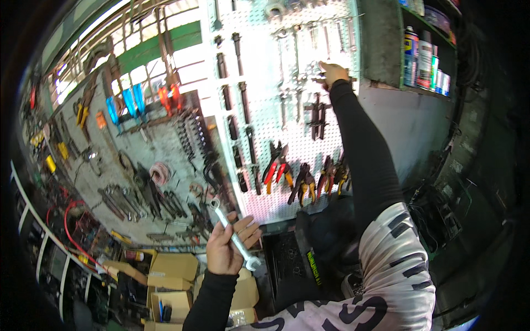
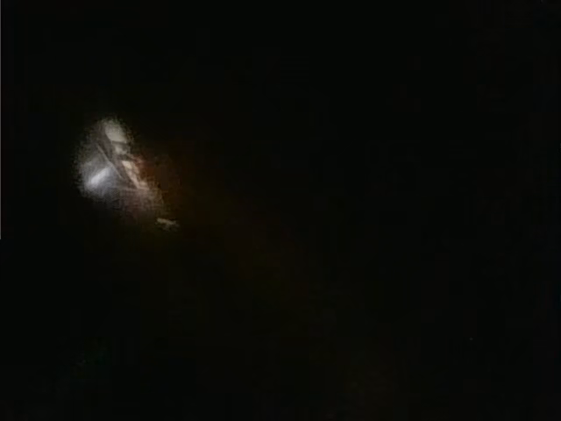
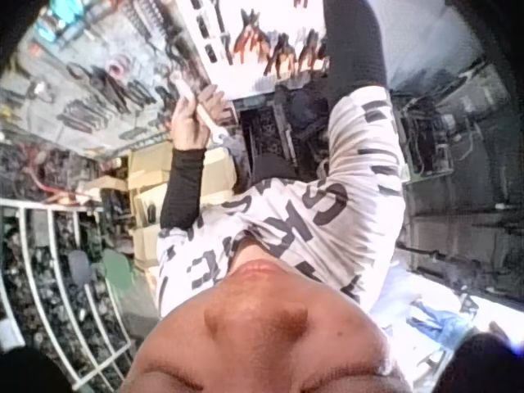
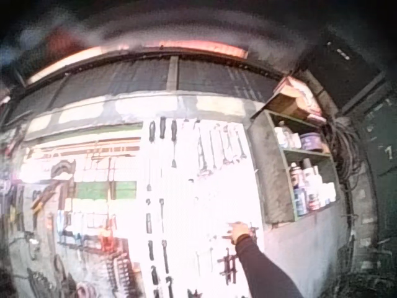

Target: The person selects a wrench from a pegboard, then moves to a workbench to strip and twist a green wire using pliers and electrical tape. The person repeatedly handles the wire, twists strands, and wraps the end with tape while another person works nearby.

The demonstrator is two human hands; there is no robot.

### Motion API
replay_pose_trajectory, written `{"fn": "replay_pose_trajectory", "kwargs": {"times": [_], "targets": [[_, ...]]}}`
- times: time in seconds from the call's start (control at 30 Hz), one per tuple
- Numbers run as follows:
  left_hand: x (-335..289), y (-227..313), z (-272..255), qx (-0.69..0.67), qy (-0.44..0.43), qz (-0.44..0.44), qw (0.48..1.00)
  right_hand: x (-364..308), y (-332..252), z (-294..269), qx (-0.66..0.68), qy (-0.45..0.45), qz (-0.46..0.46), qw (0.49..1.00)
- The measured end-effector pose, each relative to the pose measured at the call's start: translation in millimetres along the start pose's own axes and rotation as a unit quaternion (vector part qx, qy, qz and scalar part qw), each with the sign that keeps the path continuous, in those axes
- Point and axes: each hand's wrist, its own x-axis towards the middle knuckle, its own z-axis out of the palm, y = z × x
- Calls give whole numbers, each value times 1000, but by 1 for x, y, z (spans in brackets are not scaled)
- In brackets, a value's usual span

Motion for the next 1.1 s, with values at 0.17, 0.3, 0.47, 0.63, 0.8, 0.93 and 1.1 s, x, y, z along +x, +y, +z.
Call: {"fn": "replay_pose_trajectory", "kwargs": {"times": [0.17, 0.3, 0.47, 0.63, 0.8, 0.93, 1.1], "targets": [[8, 2, 12, -43, -90, -20, 995, 2, 2, -7, 1, -43, 31, 999], [10, 0, 23, -48, -124, -42, 990, -9, -5, -10, -181, 31, -20, 983], [12, -7, 38, -5, -96, -28, 995, -83, 21, -23, -278, 60, -396, 873], [22, -12, 54, 184, -100, 163, 964, -301, 76, -51, -86, -429, -28, 899], [56, -25, 74, 260, -201, 111, 938, -350, 68, -55, 24, -417, 166, 893], [62, -31, 68, 325, -160, 117, 925, -293, 40, -43, -51, -307, 58, 949], [20, -46, -31, 305, -140, -118, 935, -162, 10, 10, -75, -193, -121, 971]]}}
